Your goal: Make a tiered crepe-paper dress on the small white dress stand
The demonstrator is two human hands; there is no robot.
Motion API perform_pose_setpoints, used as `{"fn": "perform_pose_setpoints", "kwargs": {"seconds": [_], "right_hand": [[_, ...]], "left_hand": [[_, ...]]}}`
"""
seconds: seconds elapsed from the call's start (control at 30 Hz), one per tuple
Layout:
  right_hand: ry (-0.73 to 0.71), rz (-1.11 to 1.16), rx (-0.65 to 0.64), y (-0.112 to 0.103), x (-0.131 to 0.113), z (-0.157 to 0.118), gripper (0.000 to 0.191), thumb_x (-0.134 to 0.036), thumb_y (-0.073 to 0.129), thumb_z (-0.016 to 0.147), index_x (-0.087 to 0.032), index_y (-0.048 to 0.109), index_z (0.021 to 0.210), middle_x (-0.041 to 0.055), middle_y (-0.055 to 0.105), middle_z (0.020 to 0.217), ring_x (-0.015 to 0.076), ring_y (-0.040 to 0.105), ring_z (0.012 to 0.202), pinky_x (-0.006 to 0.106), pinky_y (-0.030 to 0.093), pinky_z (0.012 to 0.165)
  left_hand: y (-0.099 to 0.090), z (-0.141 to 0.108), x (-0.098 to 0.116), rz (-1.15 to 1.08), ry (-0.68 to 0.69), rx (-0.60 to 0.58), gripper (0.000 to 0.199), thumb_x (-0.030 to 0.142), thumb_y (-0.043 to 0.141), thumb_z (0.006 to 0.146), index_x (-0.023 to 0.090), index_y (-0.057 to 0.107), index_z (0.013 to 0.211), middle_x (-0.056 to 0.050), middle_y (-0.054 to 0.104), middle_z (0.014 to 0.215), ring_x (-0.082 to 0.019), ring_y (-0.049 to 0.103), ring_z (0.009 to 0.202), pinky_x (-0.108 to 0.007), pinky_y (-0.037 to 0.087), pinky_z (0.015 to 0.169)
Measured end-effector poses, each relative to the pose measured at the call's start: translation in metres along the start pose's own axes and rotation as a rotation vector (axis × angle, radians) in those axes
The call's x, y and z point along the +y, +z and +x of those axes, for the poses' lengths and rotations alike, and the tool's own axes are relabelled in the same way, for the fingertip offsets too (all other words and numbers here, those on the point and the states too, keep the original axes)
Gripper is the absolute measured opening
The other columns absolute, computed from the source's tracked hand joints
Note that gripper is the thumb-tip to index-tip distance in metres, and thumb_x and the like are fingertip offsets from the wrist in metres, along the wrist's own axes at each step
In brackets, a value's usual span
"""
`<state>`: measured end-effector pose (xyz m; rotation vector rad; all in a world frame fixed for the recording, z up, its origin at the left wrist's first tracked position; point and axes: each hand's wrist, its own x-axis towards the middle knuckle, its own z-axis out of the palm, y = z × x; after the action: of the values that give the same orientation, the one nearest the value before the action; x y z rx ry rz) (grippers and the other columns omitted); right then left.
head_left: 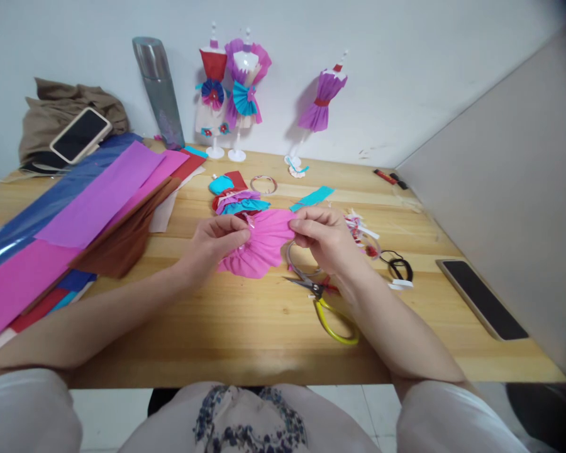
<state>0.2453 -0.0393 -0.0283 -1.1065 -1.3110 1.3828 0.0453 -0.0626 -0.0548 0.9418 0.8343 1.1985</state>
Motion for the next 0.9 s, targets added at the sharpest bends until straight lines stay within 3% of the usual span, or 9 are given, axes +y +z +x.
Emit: {"fn": "perform_pose_setpoints", "kwargs": {"seconds": [0.1,0.2,0.33,0.5,0.6,0.73,0.9], "right_hand": [[-0.022,0.018,-0.017,0.0,0.002,-0.001,0.026,-0.036,0.08,0.062,-0.022,0.061,0.05,-0.0032,0.045,0.042,0.0088,0.032,0.043,0.027,0.018,0.048],[-0.042,0.031,-0.055,-0.003,0.005,-0.001,0.028,-0.041,0.077,0.069,-0.021,0.064,0.056,-0.0021,0.048,0.046,0.0094,0.034,0.045,0.027,0.018,0.049],[-0.053,-0.042,-0.214,-0.009,0.008,-0.001,0.04,-0.055,0.071,0.079,-0.019,0.064,0.062,-0.0011,0.051,0.053,0.0104,0.038,0.049,0.028,0.021,0.049],[0.058,-0.056,-0.396,-0.005,0.012,-0.003,0.042,-0.06,0.077,0.075,-0.019,0.067,0.074,-0.0022,0.053,0.058,0.0095,0.038,0.05,0.026,0.024,0.047],[0.073,0.01,-0.365,0.002,0.019,-0.004,0.042,-0.055,0.083,0.07,-0.019,0.074,0.089,-0.0012,0.063,0.069,0.01,0.048,0.056,0.024,0.035,0.051],[0.095,0.158,-0.306,0.01,0.026,-0.004,0.037,-0.046,0.088,0.067,-0.02,0.078,0.092,0.0015,0.074,0.08,0.0163,0.067,0.074,0.029,0.052,0.073],[0.105,0.218,-0.277,0.017,0.026,-0.007,0.041,-0.043,0.091,0.063,-0.02,0.079,0.095,0.0044,0.079,0.09,0.0231,0.073,0.091,0.038,0.056,0.088]], "left_hand": [[-0.002,0.0,-0.002,-0.016,-0.045,0.024,0.02,0.028,0.087,0.062,0.017,0.07,0.064,0.002,0.062,0.059,-0.007,0.049,0.051,-0.021,0.033,0.048],[-0.003,0.001,-0.003,-0.049,-0.064,0.051,0.021,0.027,0.089,0.061,0.017,0.071,0.065,0.001,0.065,0.061,-0.007,0.054,0.053,-0.02,0.039,0.05],[-0.003,0.002,-0.001,-0.118,-0.089,0.088,0.021,0.025,0.09,0.06,0.017,0.072,0.068,0.0,0.069,0.065,-0.009,0.061,0.06,-0.021,0.049,0.058],[-0.001,0.002,0.001,-0.16,-0.086,0.109,0.022,0.022,0.09,0.058,0.015,0.071,0.065,0.001,0.067,0.063,-0.008,0.06,0.056,-0.019,0.048,0.055],[0.0,0.001,0.0,-0.156,-0.082,0.105,0.021,0.021,0.09,0.059,0.015,0.071,0.067,0.001,0.068,0.064,-0.008,0.061,0.057,-0.019,0.049,0.056],[0.001,0.0,-0.003,-0.135,-0.059,0.108,0.02,0.021,0.09,0.057,0.016,0.072,0.065,0.002,0.066,0.06,-0.006,0.057,0.053,-0.017,0.043,0.051],[0.005,-0.002,-0.005,-0.091,-0.012,0.072,0.018,0.02,0.087,0.061,0.018,0.07,0.066,0.004,0.065,0.063,-0.005,0.056,0.056,-0.017,0.043,0.053]]}}
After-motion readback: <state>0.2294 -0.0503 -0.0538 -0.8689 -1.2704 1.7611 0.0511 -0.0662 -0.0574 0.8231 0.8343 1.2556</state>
